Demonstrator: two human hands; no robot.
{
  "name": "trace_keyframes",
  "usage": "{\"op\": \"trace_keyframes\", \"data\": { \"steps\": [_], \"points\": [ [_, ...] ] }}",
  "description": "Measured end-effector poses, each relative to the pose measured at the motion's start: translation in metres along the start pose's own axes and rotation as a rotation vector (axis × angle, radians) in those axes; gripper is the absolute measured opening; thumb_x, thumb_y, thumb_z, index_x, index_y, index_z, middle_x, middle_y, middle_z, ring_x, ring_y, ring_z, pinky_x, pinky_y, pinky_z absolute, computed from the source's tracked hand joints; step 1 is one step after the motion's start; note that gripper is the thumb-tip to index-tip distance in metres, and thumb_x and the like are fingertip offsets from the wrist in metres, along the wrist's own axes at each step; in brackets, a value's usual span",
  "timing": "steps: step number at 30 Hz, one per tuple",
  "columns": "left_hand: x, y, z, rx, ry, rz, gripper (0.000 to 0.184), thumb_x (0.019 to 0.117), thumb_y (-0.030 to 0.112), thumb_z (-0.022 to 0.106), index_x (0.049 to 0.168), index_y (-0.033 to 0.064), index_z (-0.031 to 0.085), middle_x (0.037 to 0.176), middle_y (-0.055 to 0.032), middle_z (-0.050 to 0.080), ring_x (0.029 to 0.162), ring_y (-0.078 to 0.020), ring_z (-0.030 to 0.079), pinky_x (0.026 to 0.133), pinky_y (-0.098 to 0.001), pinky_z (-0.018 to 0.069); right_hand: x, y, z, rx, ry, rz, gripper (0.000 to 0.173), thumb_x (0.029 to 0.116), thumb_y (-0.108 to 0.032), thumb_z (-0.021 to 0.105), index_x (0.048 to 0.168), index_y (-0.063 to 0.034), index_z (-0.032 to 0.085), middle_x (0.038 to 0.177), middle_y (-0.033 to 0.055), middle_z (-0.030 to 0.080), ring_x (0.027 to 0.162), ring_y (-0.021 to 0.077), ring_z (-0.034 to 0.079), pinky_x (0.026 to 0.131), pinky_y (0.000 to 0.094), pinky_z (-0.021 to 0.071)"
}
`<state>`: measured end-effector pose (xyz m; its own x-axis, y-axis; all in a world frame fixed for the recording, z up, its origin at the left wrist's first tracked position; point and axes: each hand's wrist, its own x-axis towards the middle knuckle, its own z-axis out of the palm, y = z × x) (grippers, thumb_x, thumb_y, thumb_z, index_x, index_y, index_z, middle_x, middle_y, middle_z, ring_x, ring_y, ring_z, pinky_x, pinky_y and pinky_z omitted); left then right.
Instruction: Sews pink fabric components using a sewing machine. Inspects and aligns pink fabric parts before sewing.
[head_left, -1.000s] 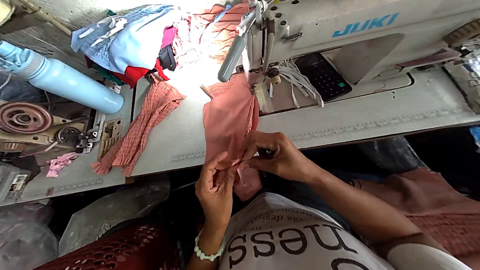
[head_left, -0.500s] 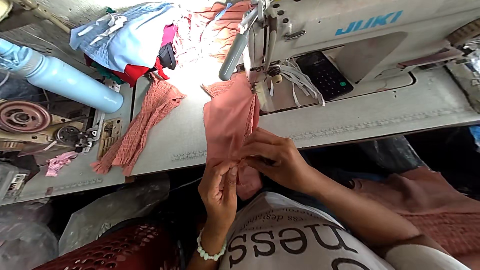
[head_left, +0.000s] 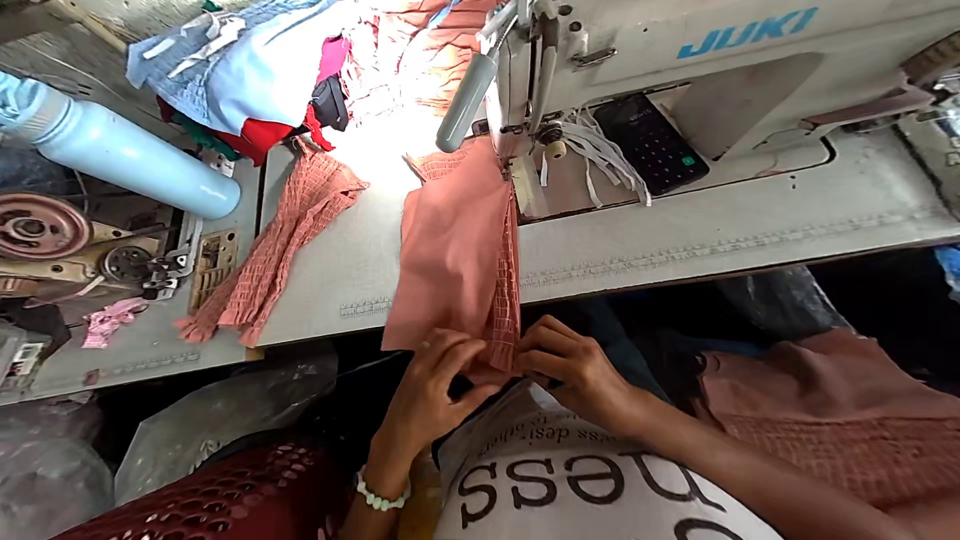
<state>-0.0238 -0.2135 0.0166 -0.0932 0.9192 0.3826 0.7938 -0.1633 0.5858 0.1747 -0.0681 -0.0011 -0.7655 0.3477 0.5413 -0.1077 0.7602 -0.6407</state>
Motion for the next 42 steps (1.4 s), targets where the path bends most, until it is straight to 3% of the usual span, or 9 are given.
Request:
{"op": "trace_keyframes", "data": {
  "steps": [2,7,11,15,22,26,30,37,42],
  "points": [
    [-0.014,-0.013,0.001,-0.080,0.051,-0.066,0.041,0.1011,0.039,0.059,0.121,0.0040,0.063,0.125,-0.0128,0.066,0.125,-0.0161,0.060,0.105,-0.0305,0.0494,-0.006,0.002,-0.002,-0.014,-0.004,0.000,0.010,0.0934,-0.004,0.063,0.090,-0.0096,0.071,0.093,0.0068,0.070,0.093,0.0193,0.064,0.080,0.0250,0.0537],
    [-0.020,-0.033,0.011,0.072,0.010,-0.068,0.044,0.0873,0.016,0.069,0.129,0.0030,0.065,0.138,-0.0189,0.062,0.135,-0.0299,0.055,0.114,-0.0427,0.0427,-0.003,0.001,-0.002,-0.127,0.016,-0.087,0.013,0.0964,0.000,0.056,0.095,-0.0073,0.067,0.096,0.0095,0.070,0.095,0.0222,0.066,0.080,0.0266,0.0556],
    [-0.011,-0.035,0.010,0.065,0.141,-0.070,0.020,0.0931,0.006,0.065,0.108,0.0064,0.078,0.120,-0.0146,0.072,0.119,-0.0240,0.066,0.106,-0.0359,0.0493,-0.003,0.000,-0.004,-0.174,0.027,-0.108,0.015,0.0982,0.001,0.052,0.098,-0.0067,0.065,0.096,0.0108,0.069,0.093,0.0228,0.065,0.076,0.0266,0.0547],
    [-0.003,-0.038,-0.005,-0.173,0.205,-0.110,0.009,0.0919,0.007,0.070,0.092,0.0017,0.077,0.114,-0.0122,0.074,0.115,-0.0144,0.067,0.103,-0.0266,0.0523,-0.005,0.001,-0.007,-0.147,0.030,-0.110,0.015,0.0985,0.001,0.053,0.098,-0.0064,0.066,0.096,0.0106,0.069,0.093,0.0219,0.065,0.078,0.0258,0.0545],
    [0.007,-0.052,-0.047,-0.214,-0.057,-0.137,0.022,0.0983,0.017,0.064,0.099,0.0016,0.080,0.114,-0.0085,0.076,0.116,-0.0129,0.068,0.106,-0.0288,0.0503,-0.013,0.011,-0.004,-0.122,0.019,-0.090,0.017,0.0959,0.003,0.054,0.092,-0.0065,0.067,0.092,0.0091,0.071,0.089,0.0205,0.067,0.077,0.0252,0.0548],
    [0.014,-0.052,-0.050,-0.004,0.134,-0.316,0.022,0.0949,0.014,0.063,0.091,-0.0032,0.075,0.107,-0.0106,0.074,0.098,-0.0090,0.070,0.087,-0.0253,0.0559,-0.019,0.014,-0.001,-0.128,0.032,-0.053,0.016,0.0945,0.002,0.055,0.092,-0.0068,0.068,0.093,0.0091,0.071,0.090,0.0207,0.067,0.078,0.0255,0.0549],
    [0.026,-0.043,-0.024,0.076,0.168,-0.306,0.046,0.0864,0.010,0.076,0.128,-0.0072,0.064,0.118,-0.0216,0.070,0.109,-0.0281,0.069,0.097,-0.0431,0.0550,-0.018,0.010,0.002,-0.114,0.007,-0.070,0.017,0.0975,0.000,0.055,0.098,-0.0095,0.070,0.098,0.0102,0.067,0.091,0.0202,0.064,0.076,0.0243,0.0544],
    [0.033,-0.023,0.003,0.095,0.156,0.007,0.015,0.0936,0.011,0.066,0.097,0.0125,0.081,0.100,-0.0045,0.076,0.102,-0.0162,0.068,0.094,-0.0319,0.0504,-0.016,0.008,-0.003,-0.147,0.050,-0.121,0.017,0.0982,0.000,0.055,0.099,-0.0095,0.068,0.093,0.0099,0.067,0.086,0.0201,0.062,0.071,0.0245,0.0524],
    [0.034,-0.011,0.004,-0.114,0.385,-0.006,0.010,0.0953,0.013,0.070,0.098,0.0063,0.076,0.093,-0.0028,0.074,0.094,-0.0068,0.068,0.088,-0.0220,0.0557,-0.015,0.005,-0.001,-0.121,0.087,-0.131,0.014,0.1003,-0.002,0.055,0.103,-0.0095,0.067,0.098,0.0114,0.064,0.090,0.0194,0.061,0.076,0.0231,0.0522]
  ]
}}
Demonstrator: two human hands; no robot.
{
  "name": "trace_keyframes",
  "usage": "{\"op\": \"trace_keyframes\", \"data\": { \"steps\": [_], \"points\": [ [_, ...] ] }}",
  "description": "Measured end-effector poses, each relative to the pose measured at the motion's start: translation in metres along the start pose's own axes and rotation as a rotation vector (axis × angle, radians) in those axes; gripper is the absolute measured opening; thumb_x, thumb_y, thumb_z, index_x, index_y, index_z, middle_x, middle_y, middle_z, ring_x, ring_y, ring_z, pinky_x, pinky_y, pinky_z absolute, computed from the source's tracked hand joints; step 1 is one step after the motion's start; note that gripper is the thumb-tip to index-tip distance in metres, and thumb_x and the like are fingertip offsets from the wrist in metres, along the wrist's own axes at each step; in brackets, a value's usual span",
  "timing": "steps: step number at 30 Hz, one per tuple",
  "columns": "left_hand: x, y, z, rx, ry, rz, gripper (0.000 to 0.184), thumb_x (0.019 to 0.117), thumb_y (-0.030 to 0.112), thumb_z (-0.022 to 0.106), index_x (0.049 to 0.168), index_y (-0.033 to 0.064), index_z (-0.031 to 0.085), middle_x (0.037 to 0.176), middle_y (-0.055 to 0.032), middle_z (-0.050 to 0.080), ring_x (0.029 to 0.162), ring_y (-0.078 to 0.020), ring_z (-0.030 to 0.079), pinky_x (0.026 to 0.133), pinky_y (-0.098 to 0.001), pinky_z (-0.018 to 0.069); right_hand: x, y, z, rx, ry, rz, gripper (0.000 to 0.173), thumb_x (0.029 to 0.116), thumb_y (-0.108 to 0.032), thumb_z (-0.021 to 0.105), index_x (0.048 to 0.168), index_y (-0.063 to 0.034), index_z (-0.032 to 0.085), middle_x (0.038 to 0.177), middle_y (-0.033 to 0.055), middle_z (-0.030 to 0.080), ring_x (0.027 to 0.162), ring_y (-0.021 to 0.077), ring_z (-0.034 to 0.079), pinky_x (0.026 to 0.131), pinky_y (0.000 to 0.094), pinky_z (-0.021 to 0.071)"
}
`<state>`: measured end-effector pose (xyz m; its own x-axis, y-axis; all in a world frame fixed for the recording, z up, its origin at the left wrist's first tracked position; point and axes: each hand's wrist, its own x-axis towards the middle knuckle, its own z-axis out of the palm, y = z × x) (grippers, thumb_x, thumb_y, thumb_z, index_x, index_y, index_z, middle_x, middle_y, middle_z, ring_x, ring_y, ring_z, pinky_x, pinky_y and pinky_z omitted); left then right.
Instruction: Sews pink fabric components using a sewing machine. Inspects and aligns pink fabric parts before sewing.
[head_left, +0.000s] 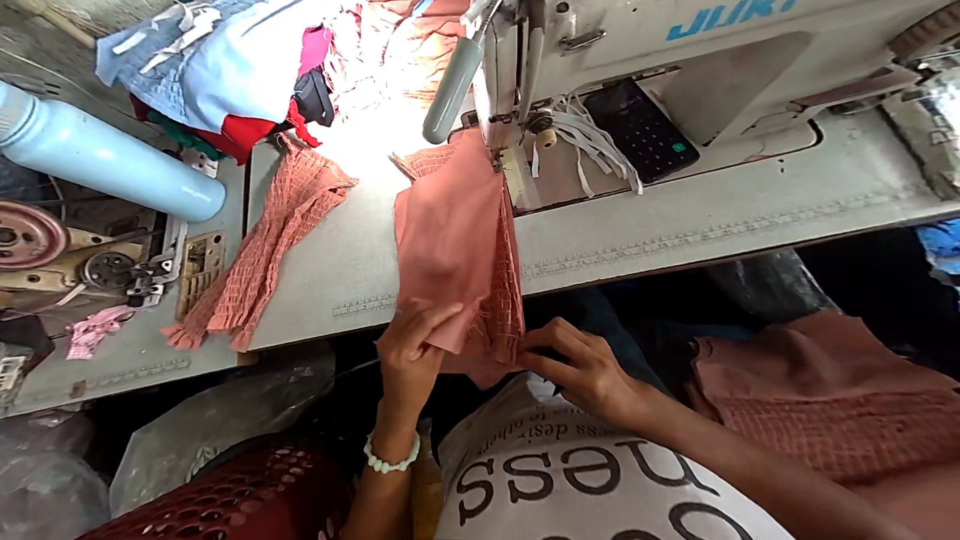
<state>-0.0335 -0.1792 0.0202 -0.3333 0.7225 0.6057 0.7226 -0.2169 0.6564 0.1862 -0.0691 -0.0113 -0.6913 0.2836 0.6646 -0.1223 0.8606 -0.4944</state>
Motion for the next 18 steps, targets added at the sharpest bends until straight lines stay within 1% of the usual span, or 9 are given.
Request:
{"op": "trace_keyframes", "data": {
  "steps": [1,2,3,5,6,8,12,14,18],
  "points": [
    [0.002,0.006,0.000,-0.002,0.063,-0.007,0.011,0.0957,0.017,0.071,0.099,0.0072,0.075,0.091,-0.0001,0.072,0.090,-0.0035,0.066,0.084,-0.0191,0.0554,0.001,-0.001,-0.001,0.000,0.010,-0.009,0.014,0.1009,-0.002,0.055,0.103,-0.0092,0.066,0.098,0.0115,0.064,0.089,0.0194,0.061,0.076,0.0232,0.0522],
    [0.004,0.012,0.002,0.015,0.097,0.006,0.013,0.0960,0.021,0.072,0.098,0.0077,0.074,0.089,0.0010,0.070,0.088,-0.0024,0.064,0.082,-0.0178,0.0533,0.001,-0.001,-0.002,-0.002,0.022,-0.017,0.013,0.1014,-0.003,0.054,0.104,-0.0090,0.065,0.098,0.0114,0.064,0.089,0.0194,0.061,0.077,0.0234,0.0521],
    [0.005,0.017,0.006,0.041,0.105,0.043,0.015,0.0964,0.022,0.072,0.097,0.0079,0.074,0.087,-0.0001,0.068,0.087,-0.0043,0.063,0.082,-0.0189,0.0519,0.003,-0.002,-0.003,-0.004,0.035,-0.028,0.012,0.1016,-0.003,0.054,0.104,-0.0089,0.065,0.099,0.0115,0.064,0.089,0.0195,0.061,0.077,0.0235,0.0517],
    [0.003,0.024,0.019,0.063,0.055,0.134,0.012,0.0971,0.020,0.071,0.098,0.0085,0.076,0.088,-0.0037,0.068,0.091,-0.0108,0.064,0.087,-0.0238,0.0512,0.007,-0.003,-0.004,-0.011,0.064,-0.049,0.010,0.1023,-0.004,0.055,0.105,-0.0090,0.063,0.102,0.0116,0.062,0.091,0.0191,0.060,0.079,0.0230,0.0516],
    [0.000,0.026,0.025,0.068,0.008,0.172,0.010,0.0976,0.016,0.070,0.101,0.0087,0.076,0.091,-0.0055,0.069,0.095,-0.0139,0.064,0.091,-0.0263,0.0510,0.010,-0.003,-0.005,-0.009,0.087,-0.062,0.009,0.1022,-0.004,0.055,0.105,-0.0088,0.063,0.102,0.0118,0.062,0.091,0.0190,0.060,0.079,0.0229,0.0522],
    [-0.007,0.029,0.035,0.072,-0.052,0.218,0.011,0.0981,0.013,0.068,0.103,0.0079,0.075,0.093,-0.0075,0.069,0.097,-0.0170,0.064,0.093,-0.0278,0.0502,0.015,-0.004,-0.006,-0.003,0.121,-0.081,0.009,0.1023,-0.005,0.056,0.106,-0.0082,0.063,0.102,0.0119,0.062,0.092,0.0193,0.061,0.080,0.0236,0.0526],
    [-0.011,0.031,0.035,0.070,-0.066,0.214,0.011,0.0981,0.015,0.068,0.101,0.0084,0.075,0.093,-0.0062,0.068,0.098,-0.0162,0.062,0.094,-0.0268,0.0485,0.019,-0.003,-0.010,0.003,0.140,-0.098,0.007,0.1023,-0.004,0.057,0.106,-0.0072,0.062,0.100,0.0123,0.062,0.092,0.0197,0.062,0.081,0.0244,0.0531],
    [-0.011,0.033,0.032,0.064,-0.079,0.203,0.012,0.0978,0.016,0.068,0.103,0.0093,0.076,0.095,-0.0056,0.068,0.100,-0.0160,0.062,0.095,-0.0278,0.0472,0.021,-0.003,-0.010,0.013,0.151,-0.090,0.007,0.1020,-0.003,0.056,0.106,-0.0074,0.061,0.099,0.0116,0.062,0.091,0.0188,0.062,0.081,0.0238,0.0530],
    [-0.012,0.037,0.030,0.021,-0.088,0.155,0.015,0.0993,0.017,0.065,0.107,0.0104,0.076,0.100,-0.0045,0.068,0.105,-0.0144,0.060,0.099,-0.0274,0.0452,0.026,-0.004,-0.010,0.027,0.170,-0.073,0.006,0.1014,-0.004,0.059,0.106,-0.0079,0.061,0.099,0.0109,0.062,0.091,0.0175,0.062,0.081,0.0226,0.0527]
  ]
}}
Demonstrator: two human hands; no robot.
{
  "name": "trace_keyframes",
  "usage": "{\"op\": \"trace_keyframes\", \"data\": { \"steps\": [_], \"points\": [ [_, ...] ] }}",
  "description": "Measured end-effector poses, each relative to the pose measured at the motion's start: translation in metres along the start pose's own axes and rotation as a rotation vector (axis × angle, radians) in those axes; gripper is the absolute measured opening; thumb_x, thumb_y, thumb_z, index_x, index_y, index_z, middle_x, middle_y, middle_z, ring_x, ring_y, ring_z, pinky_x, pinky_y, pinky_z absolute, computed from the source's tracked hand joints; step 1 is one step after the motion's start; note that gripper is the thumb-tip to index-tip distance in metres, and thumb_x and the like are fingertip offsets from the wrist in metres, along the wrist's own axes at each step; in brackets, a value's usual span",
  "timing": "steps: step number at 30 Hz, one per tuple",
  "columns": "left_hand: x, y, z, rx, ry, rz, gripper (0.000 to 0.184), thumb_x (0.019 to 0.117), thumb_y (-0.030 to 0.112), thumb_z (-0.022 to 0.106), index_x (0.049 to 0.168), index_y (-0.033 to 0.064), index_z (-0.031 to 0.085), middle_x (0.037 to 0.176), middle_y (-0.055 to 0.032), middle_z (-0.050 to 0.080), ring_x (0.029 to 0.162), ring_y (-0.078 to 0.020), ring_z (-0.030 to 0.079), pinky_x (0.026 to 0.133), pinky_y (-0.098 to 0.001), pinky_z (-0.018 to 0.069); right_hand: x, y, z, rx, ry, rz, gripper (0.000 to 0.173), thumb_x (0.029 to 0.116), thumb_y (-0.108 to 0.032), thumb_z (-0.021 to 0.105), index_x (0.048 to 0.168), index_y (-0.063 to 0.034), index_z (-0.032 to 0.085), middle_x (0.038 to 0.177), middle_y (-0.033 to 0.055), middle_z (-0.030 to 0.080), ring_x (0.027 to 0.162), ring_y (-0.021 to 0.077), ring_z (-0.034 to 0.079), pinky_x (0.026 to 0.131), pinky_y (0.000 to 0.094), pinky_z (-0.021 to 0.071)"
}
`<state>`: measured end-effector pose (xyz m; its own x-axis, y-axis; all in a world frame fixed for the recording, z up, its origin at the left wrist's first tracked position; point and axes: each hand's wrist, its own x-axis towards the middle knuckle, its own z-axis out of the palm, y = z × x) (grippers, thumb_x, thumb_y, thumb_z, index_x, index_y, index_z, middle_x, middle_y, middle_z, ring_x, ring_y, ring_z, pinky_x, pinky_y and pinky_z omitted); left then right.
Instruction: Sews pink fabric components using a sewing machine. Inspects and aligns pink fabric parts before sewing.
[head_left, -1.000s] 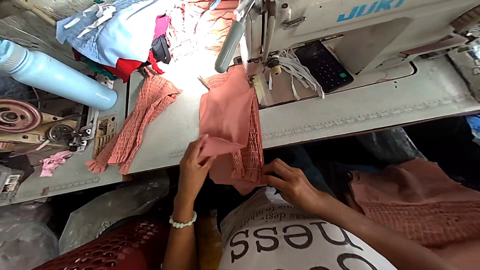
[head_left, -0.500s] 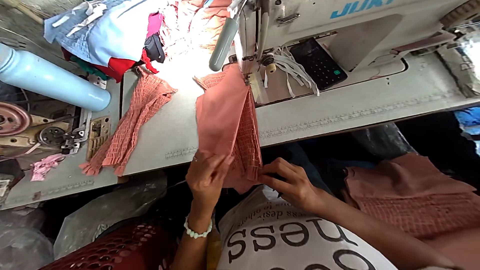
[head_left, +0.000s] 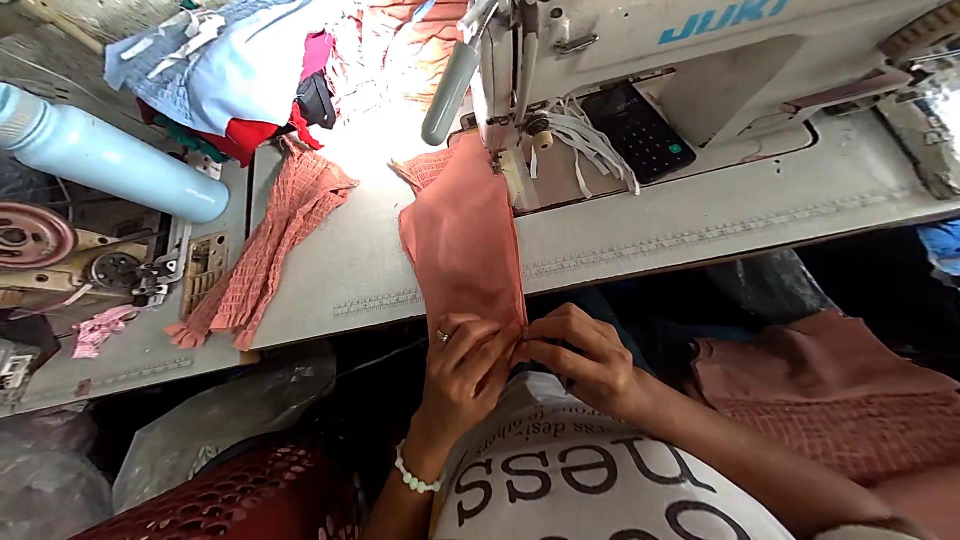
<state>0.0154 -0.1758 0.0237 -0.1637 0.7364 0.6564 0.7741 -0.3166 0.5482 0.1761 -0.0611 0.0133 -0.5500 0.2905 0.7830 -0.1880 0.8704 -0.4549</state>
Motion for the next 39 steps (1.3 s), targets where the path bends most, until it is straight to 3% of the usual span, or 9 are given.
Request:
{"op": "trace_keyframes", "data": {
  "steps": [6,9,11,13,16,21,25,33,39],
  "points": [
    [0.000,0.004,0.001,-0.155,0.050,-0.099,0.011,0.0981,0.014,0.068,0.101,0.0059,0.074,0.099,-0.0045,0.069,0.103,-0.0109,0.063,0.095,-0.0233,0.0500,0.005,-0.001,-0.003,-0.010,0.003,-0.015,0.008,0.1010,-0.003,0.058,0.104,-0.0071,0.063,0.099,0.0109,0.066,0.091,0.0188,0.063,0.081,0.0242,0.0528],
    [0.000,0.006,0.003,-0.193,0.084,-0.138,0.014,0.1003,0.013,0.065,0.108,0.0044,0.072,0.100,-0.0052,0.069,0.102,-0.0096,0.063,0.094,-0.0226,0.0509,0.008,-0.001,-0.005,-0.009,-0.002,-0.011,0.008,0.1013,-0.003,0.058,0.105,-0.0062,0.064,0.099,0.0110,0.067,0.091,0.0185,0.063,0.081,0.0239,0.0525],
    [-0.002,0.007,0.004,-0.203,0.116,-0.175,0.015,0.1023,0.017,0.063,0.116,0.0115,0.063,0.104,-0.0002,0.067,0.103,-0.0050,0.064,0.093,-0.0211,0.0527,0.009,-0.001,-0.005,-0.006,-0.004,-0.015,0.009,0.1014,-0.002,0.057,0.105,-0.0059,0.064,0.099,0.0113,0.067,0.092,0.0188,0.063,0.081,0.0239,0.0526],
    [-0.002,0.007,0.004,-0.179,0.118,-0.137,0.007,0.1046,0.018,0.058,0.111,0.0148,0.058,0.104,0.0014,0.065,0.104,-0.0053,0.063,0.094,-0.0216,0.0512,0.010,-0.001,-0.007,-0.003,-0.009,-0.021,0.009,0.1017,-0.002,0.056,0.106,-0.0064,0.064,0.099,0.0114,0.066,0.092,0.0188,0.063,0.081,0.0239,0.0524],
    [0.001,0.010,0.001,-0.110,0.062,-0.044,0.015,0.1049,0.018,0.056,0.099,0.0098,0.067,0.104,-0.0033,0.065,0.107,-0.0109,0.060,0.098,-0.0242,0.0481,0.011,-0.002,-0.010,0.013,-0.011,-0.029,0.007,0.1015,-0.003,0.058,0.105,-0.0069,0.063,0.100,0.0114,0.066,0.092,0.0185,0.063,0.081,0.0237,0.0526],
    [0.000,0.011,0.001,0.003,-0.001,0.016,0.022,0.0950,0.025,0.070,0.111,0.0094,0.069,0.112,-0.0050,0.064,0.112,-0.0138,0.058,0.103,-0.0270,0.0444,0.014,0.000,-0.012,0.027,-0.006,-0.024,0.008,0.1012,-0.003,0.059,0.105,-0.0073,0.064,0.101,0.0119,0.063,0.092,0.0170,0.061,0.081,0.0215,0.0517],
    [0.006,0.006,0.001,0.013,0.101,0.064,0.006,0.0960,0.015,0.071,0.096,0.0090,0.073,0.097,-0.0034,0.067,0.099,-0.0131,0.061,0.097,-0.0281,0.0470,0.019,0.002,-0.016,0.062,-0.015,-0.013,0.008,0.1000,-0.001,0.059,0.104,-0.0068,0.063,0.099,0.0114,0.066,0.092,0.0176,0.063,0.080,0.0231,0.0525],
    [0.007,0.006,0.001,-0.003,0.108,0.078,0.003,0.0941,0.010,0.072,0.092,0.0074,0.071,0.097,-0.0034,0.068,0.099,-0.0133,0.062,0.096,-0.0278,0.0477,0.028,0.011,-0.026,0.214,-0.175,0.069,0.013,0.1009,-0.003,0.061,0.109,-0.0037,0.071,0.107,0.0155,0.070,0.097,0.0140,0.067,0.084,0.0193,0.0544],
    [0.006,0.006,0.001,0.003,0.099,0.097,0.002,0.0940,0.011,0.073,0.094,0.0085,0.073,0.097,-0.0031,0.069,0.100,-0.0131,0.062,0.097,-0.0288,0.0468,0.036,0.018,-0.034,0.244,-0.284,0.012,0.008,0.1008,-0.003,0.058,0.103,-0.0031,0.066,0.106,0.0144,0.071,0.098,0.0160,0.068,0.084,0.0222,0.0552]
  ]
}}
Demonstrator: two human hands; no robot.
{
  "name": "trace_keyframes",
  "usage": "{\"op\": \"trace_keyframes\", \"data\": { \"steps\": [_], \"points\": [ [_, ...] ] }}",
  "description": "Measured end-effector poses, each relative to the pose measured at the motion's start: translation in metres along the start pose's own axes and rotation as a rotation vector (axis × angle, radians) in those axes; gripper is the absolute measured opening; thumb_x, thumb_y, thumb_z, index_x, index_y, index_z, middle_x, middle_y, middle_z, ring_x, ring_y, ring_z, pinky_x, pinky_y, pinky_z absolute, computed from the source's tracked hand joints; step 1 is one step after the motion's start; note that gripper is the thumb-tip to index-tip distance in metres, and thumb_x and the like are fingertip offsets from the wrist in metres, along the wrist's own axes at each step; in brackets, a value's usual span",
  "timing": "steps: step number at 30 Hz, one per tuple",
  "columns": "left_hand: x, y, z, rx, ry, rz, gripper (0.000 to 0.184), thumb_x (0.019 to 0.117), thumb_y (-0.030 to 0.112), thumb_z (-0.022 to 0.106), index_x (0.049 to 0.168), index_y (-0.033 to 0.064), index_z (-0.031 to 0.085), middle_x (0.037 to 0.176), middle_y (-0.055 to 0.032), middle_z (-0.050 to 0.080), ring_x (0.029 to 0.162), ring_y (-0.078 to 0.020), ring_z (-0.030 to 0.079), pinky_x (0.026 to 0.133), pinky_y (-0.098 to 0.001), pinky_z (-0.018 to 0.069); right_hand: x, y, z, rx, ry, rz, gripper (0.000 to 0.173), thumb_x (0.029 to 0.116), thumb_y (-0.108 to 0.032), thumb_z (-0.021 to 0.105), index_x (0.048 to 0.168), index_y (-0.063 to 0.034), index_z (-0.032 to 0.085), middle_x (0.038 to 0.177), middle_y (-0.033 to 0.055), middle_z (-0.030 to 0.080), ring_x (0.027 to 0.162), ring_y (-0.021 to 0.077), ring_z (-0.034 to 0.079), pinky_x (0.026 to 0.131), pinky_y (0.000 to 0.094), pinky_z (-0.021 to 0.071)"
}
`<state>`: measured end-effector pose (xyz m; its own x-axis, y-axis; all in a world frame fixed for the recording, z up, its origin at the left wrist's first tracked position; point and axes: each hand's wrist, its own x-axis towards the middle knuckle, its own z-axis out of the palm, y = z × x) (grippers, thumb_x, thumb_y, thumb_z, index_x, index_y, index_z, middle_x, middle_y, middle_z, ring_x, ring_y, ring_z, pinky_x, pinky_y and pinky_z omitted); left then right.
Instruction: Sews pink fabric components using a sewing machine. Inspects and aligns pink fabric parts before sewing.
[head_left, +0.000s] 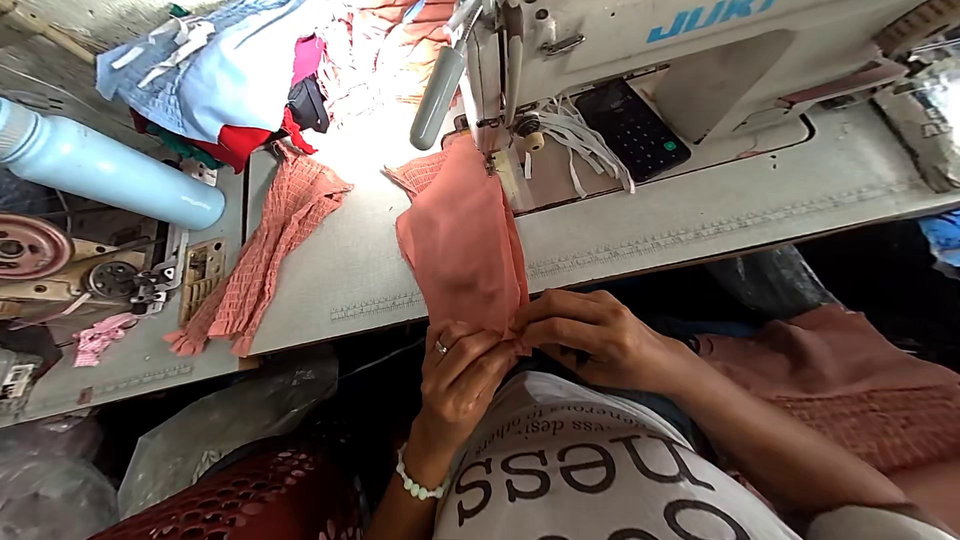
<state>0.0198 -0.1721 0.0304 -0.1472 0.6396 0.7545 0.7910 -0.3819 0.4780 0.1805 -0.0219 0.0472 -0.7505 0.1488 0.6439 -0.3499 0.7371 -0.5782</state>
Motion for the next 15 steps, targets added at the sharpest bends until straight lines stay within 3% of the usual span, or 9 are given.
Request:
{"op": "trace_keyframes", "data": {
  "steps": [4,8,12,15],
  "points": [
    [0.0010,-0.0003,-0.0007,0.002,-0.008,0.007,0.003,0.0943,0.012,0.073,0.093,0.0085,0.072,0.097,-0.0030,0.069,0.099,-0.0132,0.062,0.097,-0.0287,0.0464,0.0013,0.0017,-0.0005,-0.009,-0.035,0.002,0.012,0.1013,-0.005,0.060,0.109,-0.0042,0.068,0.103,0.0133,0.069,0.093,0.0152,0.067,0.079,0.0216,0.0545],
    [0.0009,-0.0001,-0.0019,0.013,-0.019,0.006,0.002,0.0941,0.011,0.073,0.094,0.0094,0.074,0.097,-0.0030,0.069,0.098,-0.0135,0.062,0.097,-0.0300,0.0465,0.0020,0.0032,-0.0018,0.004,-0.044,0.012,0.007,0.0995,-0.002,0.058,0.098,-0.0041,0.065,0.104,0.0133,0.070,0.094,0.0151,0.068,0.079,0.0221,0.0547],
    [0.0000,-0.0010,-0.0024,0.014,-0.035,0.032,0.002,0.0949,0.010,0.072,0.096,0.0090,0.074,0.098,-0.0033,0.068,0.099,-0.0140,0.061,0.097,-0.0295,0.0460,0.0024,0.0028,-0.0011,-0.030,-0.046,0.010,0.010,0.1000,-0.004,0.059,0.108,-0.0051,0.066,0.104,0.0127,0.071,0.094,0.0156,0.069,0.080,0.0228,0.0553],
    [0.0008,-0.0013,-0.0032,0.010,-0.044,0.036,0.002,0.0955,0.010,0.071,0.095,0.0092,0.072,0.098,-0.0029,0.068,0.098,-0.0137,0.061,0.097,-0.0293,0.0456,0.0017,0.0035,-0.0014,-0.025,-0.041,0.017,0.011,0.1017,-0.007,0.060,0.108,-0.0056,0.069,0.098,0.0121,0.069,0.090,0.0148,0.067,0.077,0.0222,0.0538]
  ]
}}
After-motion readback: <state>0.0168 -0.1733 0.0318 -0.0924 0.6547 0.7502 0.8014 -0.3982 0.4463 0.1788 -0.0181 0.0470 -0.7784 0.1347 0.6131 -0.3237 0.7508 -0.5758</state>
